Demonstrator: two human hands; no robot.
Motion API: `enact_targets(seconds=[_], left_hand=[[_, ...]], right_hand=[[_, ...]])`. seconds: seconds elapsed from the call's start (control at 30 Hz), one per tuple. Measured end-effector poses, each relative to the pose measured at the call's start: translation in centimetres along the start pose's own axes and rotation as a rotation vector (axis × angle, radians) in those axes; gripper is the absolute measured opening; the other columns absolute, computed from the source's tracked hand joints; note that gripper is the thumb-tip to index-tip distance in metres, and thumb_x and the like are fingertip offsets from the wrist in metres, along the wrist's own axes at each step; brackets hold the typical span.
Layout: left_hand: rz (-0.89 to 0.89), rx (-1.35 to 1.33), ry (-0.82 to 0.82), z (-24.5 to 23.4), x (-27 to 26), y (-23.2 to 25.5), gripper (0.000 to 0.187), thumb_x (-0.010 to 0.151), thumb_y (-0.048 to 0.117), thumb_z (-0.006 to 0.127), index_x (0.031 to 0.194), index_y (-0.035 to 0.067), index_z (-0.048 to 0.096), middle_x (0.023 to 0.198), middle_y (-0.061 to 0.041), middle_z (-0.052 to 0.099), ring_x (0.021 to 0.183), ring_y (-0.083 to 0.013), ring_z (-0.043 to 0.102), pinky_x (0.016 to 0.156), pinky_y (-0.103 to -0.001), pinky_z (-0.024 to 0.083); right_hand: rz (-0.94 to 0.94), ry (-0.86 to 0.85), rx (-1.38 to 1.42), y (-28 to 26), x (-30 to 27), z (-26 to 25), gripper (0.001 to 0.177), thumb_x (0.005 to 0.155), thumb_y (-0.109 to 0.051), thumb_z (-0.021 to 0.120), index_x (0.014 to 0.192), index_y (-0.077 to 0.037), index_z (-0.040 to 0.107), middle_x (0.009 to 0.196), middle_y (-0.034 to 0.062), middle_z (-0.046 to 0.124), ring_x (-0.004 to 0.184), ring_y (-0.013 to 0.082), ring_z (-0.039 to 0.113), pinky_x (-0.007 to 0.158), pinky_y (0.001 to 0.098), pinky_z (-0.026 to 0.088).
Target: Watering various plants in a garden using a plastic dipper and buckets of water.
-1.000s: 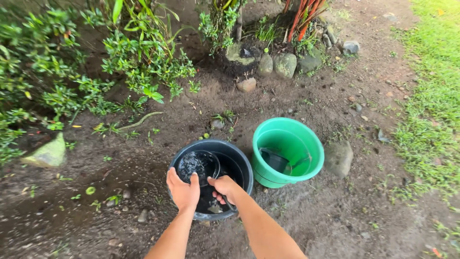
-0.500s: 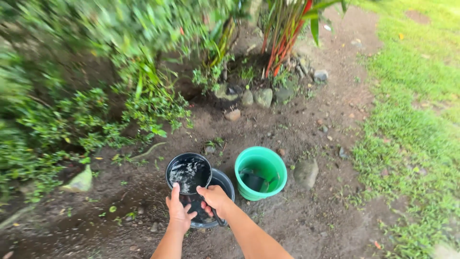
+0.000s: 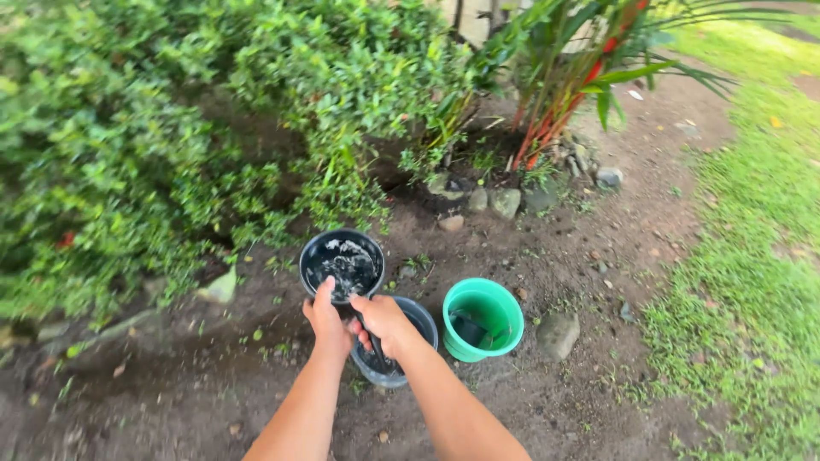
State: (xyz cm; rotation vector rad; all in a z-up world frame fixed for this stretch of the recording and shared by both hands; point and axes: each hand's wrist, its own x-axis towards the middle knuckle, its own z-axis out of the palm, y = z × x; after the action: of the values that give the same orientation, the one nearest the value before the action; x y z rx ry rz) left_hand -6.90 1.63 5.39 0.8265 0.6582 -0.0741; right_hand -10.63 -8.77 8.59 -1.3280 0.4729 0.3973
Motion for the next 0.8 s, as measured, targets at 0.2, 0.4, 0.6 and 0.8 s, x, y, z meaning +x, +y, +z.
enact_targets(seconds=[0.2, 0.4, 0.6, 0.8], left_hand=[[0.152, -0.151, -0.022, -2.3, -2.6, 1.8, 0.053, 0.077, 0.033, 0.072, 0.118, 0.009, 0.049, 0.090, -0.014, 0.063, 0.061, -0.0265, 0.062, 0.042, -0.037, 0.048], [0.202, -0.195, 0.111, -5.4, -2.7, 3.0, 0.049, 0.080, 0.035, 0.070, 0.113, 0.005, 0.051, 0.089, -0.015, 0.062, 0.061, -0.0264, 0.060, 0.043, -0.037, 0.046], [0.280, -0.300, 0.193, -9.5, -3.6, 6.9, 0.047, 0.078, 0.032, 0.072, 0.112, 0.007, 0.051, 0.094, -0.010, 0.063, 0.072, -0.0221, 0.067, 0.051, -0.034, 0.057], [0.325, -0.319, 0.270, -15.0, -5.5, 13.2, 0.047, 0.077, 0.035, 0.070, 0.112, 0.008, 0.052, 0.094, -0.011, 0.064, 0.070, -0.0250, 0.064, 0.048, -0.037, 0.049]], right_hand=[[0.038, -0.209, -0.036, -0.6, -3.3, 1.3, 0.037, 0.100, -0.035, 0.063, 0.082, -0.003, 0.063, 0.066, 0.0070, 0.061, 0.047, 0.0172, 0.055, 0.044, 0.0321, 0.047], [0.050, -0.313, -0.160, -0.5, -3.9, 3.4, 0.040, 0.098, -0.040, 0.063, 0.086, -0.003, 0.067, 0.069, 0.0084, 0.065, 0.052, 0.0202, 0.061, 0.049, 0.0343, 0.054], [0.021, -0.347, -0.294, -0.6, -4.5, 9.1, 0.039, 0.096, -0.046, 0.064, 0.091, -0.007, 0.067, 0.075, 0.0084, 0.069, 0.058, 0.0188, 0.065, 0.054, 0.0329, 0.055], [0.011, -0.504, -0.261, 1.1, -3.9, 16.9, 0.047, 0.095, -0.050, 0.065, 0.093, -0.003, 0.069, 0.075, 0.0096, 0.071, 0.060, 0.0186, 0.064, 0.054, 0.0334, 0.051]])
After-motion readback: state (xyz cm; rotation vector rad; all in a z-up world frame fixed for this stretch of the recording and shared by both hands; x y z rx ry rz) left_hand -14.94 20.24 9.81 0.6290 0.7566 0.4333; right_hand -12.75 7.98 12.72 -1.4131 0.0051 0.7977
